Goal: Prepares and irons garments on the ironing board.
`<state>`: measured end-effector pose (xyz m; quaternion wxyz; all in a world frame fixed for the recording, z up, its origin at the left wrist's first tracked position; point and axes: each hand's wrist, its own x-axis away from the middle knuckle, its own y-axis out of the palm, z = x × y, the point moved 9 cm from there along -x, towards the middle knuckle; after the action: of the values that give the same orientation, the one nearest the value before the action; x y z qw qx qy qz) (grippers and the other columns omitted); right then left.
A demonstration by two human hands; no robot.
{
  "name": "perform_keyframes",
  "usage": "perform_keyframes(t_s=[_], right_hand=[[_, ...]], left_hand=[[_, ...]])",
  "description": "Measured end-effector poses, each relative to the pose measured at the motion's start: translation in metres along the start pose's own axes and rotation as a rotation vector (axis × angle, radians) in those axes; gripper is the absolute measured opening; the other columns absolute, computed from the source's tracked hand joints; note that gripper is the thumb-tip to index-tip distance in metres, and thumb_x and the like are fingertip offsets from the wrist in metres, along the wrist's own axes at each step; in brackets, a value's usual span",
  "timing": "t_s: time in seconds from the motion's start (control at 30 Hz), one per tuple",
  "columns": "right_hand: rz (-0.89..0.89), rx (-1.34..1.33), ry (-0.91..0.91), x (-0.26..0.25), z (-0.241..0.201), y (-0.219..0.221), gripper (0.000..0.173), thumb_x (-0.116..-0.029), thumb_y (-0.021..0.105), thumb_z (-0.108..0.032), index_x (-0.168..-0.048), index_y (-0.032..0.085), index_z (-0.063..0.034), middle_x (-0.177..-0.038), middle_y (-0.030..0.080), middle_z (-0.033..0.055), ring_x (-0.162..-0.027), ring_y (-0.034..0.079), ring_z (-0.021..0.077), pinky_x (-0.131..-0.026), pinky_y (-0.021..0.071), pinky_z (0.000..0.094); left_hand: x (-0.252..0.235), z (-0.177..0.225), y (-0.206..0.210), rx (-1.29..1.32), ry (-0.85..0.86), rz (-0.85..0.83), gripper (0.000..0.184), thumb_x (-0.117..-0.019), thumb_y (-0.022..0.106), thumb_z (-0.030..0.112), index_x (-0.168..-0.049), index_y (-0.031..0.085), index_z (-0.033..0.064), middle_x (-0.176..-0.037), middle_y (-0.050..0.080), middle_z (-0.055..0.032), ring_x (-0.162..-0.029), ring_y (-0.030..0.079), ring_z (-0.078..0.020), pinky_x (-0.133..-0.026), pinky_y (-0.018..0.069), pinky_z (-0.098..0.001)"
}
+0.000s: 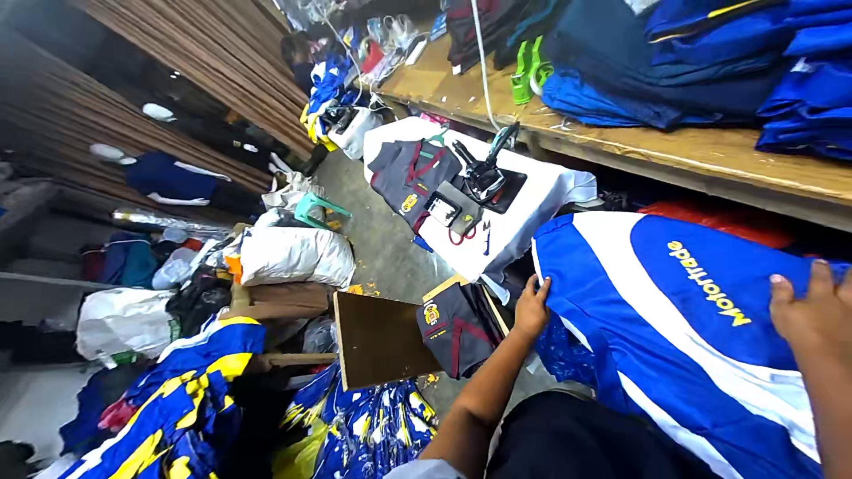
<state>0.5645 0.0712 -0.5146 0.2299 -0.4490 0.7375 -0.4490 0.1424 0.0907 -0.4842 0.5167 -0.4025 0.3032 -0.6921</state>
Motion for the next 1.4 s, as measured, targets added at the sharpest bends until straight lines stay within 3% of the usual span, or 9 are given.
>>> perform_keyframes(t_s=[0.23, 0.4, 0.6, 0.83, 0.93, 1.1, 1.2, 1.27, 1.4], right_hand=[[-0.036, 0.029, 0.054, -0.02, -0.005, -0.006, 0.067, -0.1082, 0.04, -0.049, -0.157, 0.04, -0.0036, -0.164, 0.026, 0.0312, -0.155, 0.016, 0.0508, -0.118, 0.0053, 0.077], [-0.045, 0.095, 0.08, -0.033, 0.01, -0.01, 0.074, -0.1056, 0.038, -0.059, -0.157, 0.04, -0.0063, -0.165, 0.029, 0.029, -0.155, 0.018, 0.0487, -0.12, 0.0067, 0.0745], [-0.034, 0.141, 0.145, -0.031, 0.036, -0.018, 0.082, -0.1015, 0.039, -0.067, -0.156, 0.042, -0.0063, -0.165, 0.029, 0.0271, -0.156, 0.019, 0.0471, -0.121, 0.0069, 0.072], [0.029, 0.05, 0.101, 0.012, 0.013, -0.049, 0.068, -0.1068, 0.043, -0.049, -0.159, 0.037, -0.0058, -0.166, 0.024, 0.0294, -0.155, 0.017, 0.0495, -0.119, 0.0147, 0.0723], [0.068, 0.096, 0.131, 0.056, 0.045, -0.056, 0.067, -0.1067, 0.04, -0.051, -0.158, 0.039, -0.0087, -0.166, 0.025, 0.0295, -0.154, 0.019, 0.0519, -0.114, 0.0177, 0.077], [0.009, 0.205, 0.159, 0.079, 0.105, -0.054, 0.066, -0.1068, 0.042, -0.048, -0.161, 0.035, -0.01, -0.166, 0.023, 0.0305, -0.154, 0.018, 0.0528, -0.114, 0.0146, 0.0788], [-0.018, 0.173, 0.202, 0.071, 0.094, -0.065, 0.062, -0.1077, 0.046, -0.043, -0.158, 0.04, -0.0066, -0.165, 0.024, 0.032, -0.153, 0.02, 0.0534, -0.115, 0.0171, 0.0768], [0.053, 0.147, 0.182, 0.067, 0.084, -0.078, 0.061, -0.1068, 0.048, -0.04, -0.156, 0.043, -0.0049, -0.164, 0.025, 0.0336, -0.151, 0.022, 0.0544, -0.113, 0.0215, 0.0752], [0.073, 0.139, 0.178, 0.066, 0.094, -0.081, 0.063, -0.1069, 0.047, -0.042, -0.158, 0.039, -0.0068, -0.164, 0.025, 0.0323, -0.152, 0.023, 0.0534, -0.114, 0.0222, 0.0745]], left_hand=[[-0.039, -0.006, -0.001, -0.19, -0.007, -0.007, 0.059, -0.0965, 0.06, 0.005, -0.153, 0.05, 0.014, -0.165, 0.032, -0.0198, -0.142, 0.047, -0.0412, -0.108, 0.0472, -0.0581], [-0.047, 0.006, -0.004, -0.269, 0.003, 0.031, 0.062, -0.0905, 0.069, 0.008, -0.15, 0.052, 0.0097, -0.158, 0.04, -0.0247, -0.134, 0.053, -0.0454, -0.1, 0.0521, -0.0598], [0.008, 0.026, 0.013, -0.177, 0.118, 0.007, 0.047, -0.0994, 0.052, -0.002, -0.146, 0.057, 0.0036, -0.138, 0.057, -0.0276, -0.124, 0.06, -0.0441, -0.101, 0.0521, -0.0548], [0.031, -0.016, 0.025, 0.139, 0.018, 0.096, 0.065, -0.0962, 0.061, 0.004, -0.154, 0.035, -0.0078, -0.151, 0.042, -0.0358, -0.134, 0.053, -0.0454, -0.109, 0.0487, -0.0492], [0.042, -0.027, 0.023, 0.114, 0.027, 0.162, 0.068, -0.0922, 0.065, 0.006, -0.151, 0.037, -0.0119, -0.152, 0.04, -0.0379, -0.138, 0.046, -0.0508, -0.114, 0.0426, -0.0548], [0.049, 0.021, 0.018, -0.026, 0.332, 0.179, 0.055, -0.0861, 0.066, 0.01, -0.139, 0.059, -0.0047, -0.147, 0.05, -0.034, -0.132, 0.05, -0.0557, -0.106, 0.0378, -0.0715], [0.043, 0.063, 0.017, 0.014, 0.472, 0.045, 0.038, -0.0926, 0.057, 0.024, -0.119, 0.075, 0.004, -0.144, 0.059, -0.0203, -0.139, 0.047, -0.047, -0.109, 0.0302, -0.0715], [0.035, 0.093, 0.007, 0.108, 0.549, 0.078, 0.037, -0.0965, 0.055, 0.032, -0.108, 0.077, 0.0047, -0.144, 0.059, -0.0201, -0.14, 0.046, -0.0461, -0.11, 0.0299, -0.0692], [-0.008, 0.142, 0.021, 0.024, 0.467, -0.047, 0.052, -0.1035, 0.053, 0.038, -0.141, 0.059, 0.0032, -0.155, 0.047, -0.0221, -0.146, 0.039, -0.0439, -0.112, 0.0327, -0.0653]])
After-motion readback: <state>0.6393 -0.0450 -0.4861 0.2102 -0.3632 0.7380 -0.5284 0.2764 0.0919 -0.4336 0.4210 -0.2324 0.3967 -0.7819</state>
